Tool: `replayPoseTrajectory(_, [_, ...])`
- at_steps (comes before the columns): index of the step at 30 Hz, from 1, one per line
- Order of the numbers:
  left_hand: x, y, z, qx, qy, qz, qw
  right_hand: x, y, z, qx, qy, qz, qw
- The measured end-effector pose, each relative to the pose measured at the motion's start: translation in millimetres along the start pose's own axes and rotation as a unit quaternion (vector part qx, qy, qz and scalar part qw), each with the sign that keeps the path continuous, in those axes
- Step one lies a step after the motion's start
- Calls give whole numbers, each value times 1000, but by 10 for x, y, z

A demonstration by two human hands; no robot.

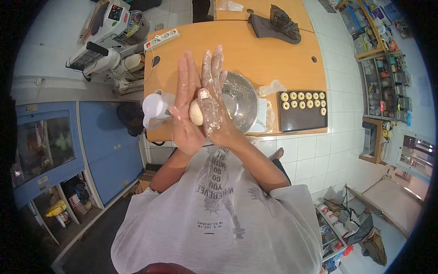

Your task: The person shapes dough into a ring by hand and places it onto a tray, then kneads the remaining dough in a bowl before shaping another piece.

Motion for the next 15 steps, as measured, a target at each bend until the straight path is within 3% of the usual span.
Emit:
replayPoseTrajectory(6, [-145,14,-156,-139,-11,83,987,-220,102,287,66,-90,108,988])
replayPoseTrajectory(8, [-38,-173,-223,-97,5,98,990,86,112,187,28,40,92,995])
replayPoseTrajectory(9, [39,-227,-234,-104,23,85,991,-167,192,363,12,-98,95,991])
replayPoseTrajectory(12, [212,-362,-183,-119,-29,12,992,103,187,467,36,-128,212,968])
replayPoseTrajectory(13, [222,-369,-179,-119,-28,11,992,186,192,410,36,-129,212,968])
replayPoseTrajectory(15, [353,-402,-116,-185,-121,163,962,243,184,293,28,-26,60,997])
Point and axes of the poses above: each hand's wrist, its own z-axis away from the middle knuckle, its own y-axis out of the palm, x = y × z, the point moved 5 cm from there along -z, towards the middle knuckle, and after that the axes turned 7 degrees about -z, right-handed, at the moved point
